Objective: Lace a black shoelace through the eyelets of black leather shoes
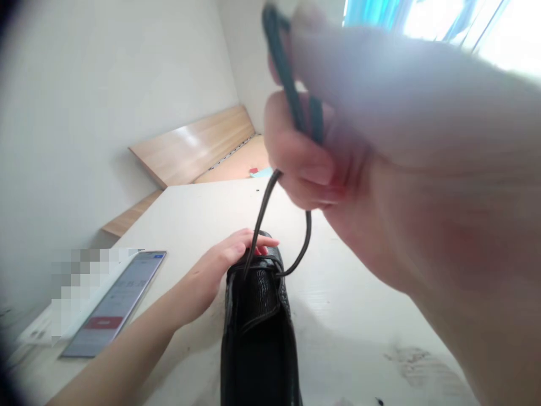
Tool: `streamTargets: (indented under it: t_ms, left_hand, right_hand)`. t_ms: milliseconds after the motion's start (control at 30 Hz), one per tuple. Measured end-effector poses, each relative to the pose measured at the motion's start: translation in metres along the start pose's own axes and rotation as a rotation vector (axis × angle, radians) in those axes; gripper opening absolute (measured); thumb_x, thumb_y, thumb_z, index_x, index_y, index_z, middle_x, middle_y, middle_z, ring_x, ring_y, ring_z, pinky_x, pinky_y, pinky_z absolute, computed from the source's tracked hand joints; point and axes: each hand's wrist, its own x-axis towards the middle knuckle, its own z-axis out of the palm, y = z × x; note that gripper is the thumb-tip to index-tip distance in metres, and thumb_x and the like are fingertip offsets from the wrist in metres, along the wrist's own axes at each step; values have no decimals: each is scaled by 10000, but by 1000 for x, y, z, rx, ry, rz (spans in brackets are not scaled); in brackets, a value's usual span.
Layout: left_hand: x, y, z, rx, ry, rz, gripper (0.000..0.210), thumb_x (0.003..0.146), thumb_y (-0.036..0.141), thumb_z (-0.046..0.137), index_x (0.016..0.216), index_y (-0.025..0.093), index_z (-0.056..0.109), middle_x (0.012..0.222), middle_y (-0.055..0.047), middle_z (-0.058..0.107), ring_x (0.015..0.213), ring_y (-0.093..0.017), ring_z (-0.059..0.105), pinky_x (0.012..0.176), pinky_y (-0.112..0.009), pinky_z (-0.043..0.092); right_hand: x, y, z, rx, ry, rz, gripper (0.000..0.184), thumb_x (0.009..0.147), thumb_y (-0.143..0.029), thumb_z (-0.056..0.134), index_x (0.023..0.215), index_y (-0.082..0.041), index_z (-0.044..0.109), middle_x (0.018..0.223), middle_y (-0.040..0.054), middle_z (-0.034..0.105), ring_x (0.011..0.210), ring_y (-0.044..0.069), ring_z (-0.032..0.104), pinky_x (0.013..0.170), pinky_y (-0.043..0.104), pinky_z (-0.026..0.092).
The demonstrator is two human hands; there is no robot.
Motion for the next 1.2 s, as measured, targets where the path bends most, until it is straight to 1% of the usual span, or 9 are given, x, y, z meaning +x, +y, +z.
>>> streamTargets:
  t_ms: [100, 200, 300, 400, 533, 700, 800, 1033, 1200]
  left_hand:
    - [1, -6, 0, -151, 78, 44, 467, 1000, 345, 263, 1150, 205, 682, 1137, -59, 668, 1079, -214, 580, 968, -331, 422]
    - [3, -11, -1, -236, 226, 108, 386, 975, 368, 372, 1129, 213, 691, 1091, -50, 694, 1046, -215, 594, 935, -325, 439]
    - [4, -11, -4, -174, 374, 81, 242, 889, 320, 580, 1042, 195, 721, 966, -34, 719, 942, -197, 623, 898, -303, 456]
    - [6, -10, -5, -148, 409, -22, 206, 820, 295, 665, 960, 174, 755, 825, -20, 725, 815, -178, 636, 797, -281, 484]
    - [7, -8, -6, -242, 400, -77, 240, 858, 289, 574, 859, 158, 775, 677, -14, 701, 700, -154, 613, 697, -261, 486]
    - [7, -7, -6, -263, 378, -149, 217, 754, 319, 734, 897, 157, 762, 815, -41, 768, 753, -178, 675, 678, -264, 512]
    - [7, -10, -6, -245, 398, -156, 230, 758, 338, 744, 902, 159, 758, 818, -50, 777, 753, -191, 702, 672, -273, 525]
    - [10, -15, -8, -356, 413, -131, 222, 705, 314, 814, 830, 161, 713, 784, -40, 782, 761, -170, 718, 696, -249, 529]
    - [11, -11, -9, -374, 445, -132, 264, 662, 358, 839, 794, 160, 725, 728, -32, 761, 663, -159, 682, 655, -273, 535]
  right_hand:
    - [2, 4, 11, 62, -129, -75, 261, 963, -282, 439, 719, -203, 486, 573, -76, 394, 525, 61, 351, 500, 258, 265]
    - [4, 20, 24, -51, -410, 168, 215, 923, -331, 524, 762, -194, 560, 623, -50, 450, 556, 84, 394, 504, 253, 290]
    - [2, 35, 36, -182, -586, 209, 232, 891, -357, 548, 733, -187, 556, 648, -35, 488, 591, 105, 425, 519, 258, 310]
    - [-1, 43, 42, -315, -527, 166, 187, 902, -350, 512, 805, -200, 568, 671, -33, 529, 608, 117, 434, 533, 260, 318]
    - [-1, 46, 43, -417, -471, 121, 183, 918, -330, 471, 841, -196, 569, 726, -14, 565, 638, 125, 450, 563, 264, 325]
    - [-1, 48, 42, -426, -479, 129, 260, 940, -398, 443, 833, -194, 564, 777, 10, 597, 686, 144, 488, 580, 272, 340]
    - [-2, 48, 42, -438, -469, 133, 271, 974, -344, 374, 825, -199, 547, 806, 13, 612, 748, 156, 525, 639, 279, 375]
    - [-6, 46, 44, -712, -447, -215, 218, 943, -173, 446, 916, -169, 663, 1047, 57, 633, 839, 183, 590, 707, 312, 379]
    - [-7, 43, 42, -839, -508, -277, 270, 917, -114, 471, 997, -178, 721, 906, 59, 704, 873, 232, 623, 675, 323, 357]
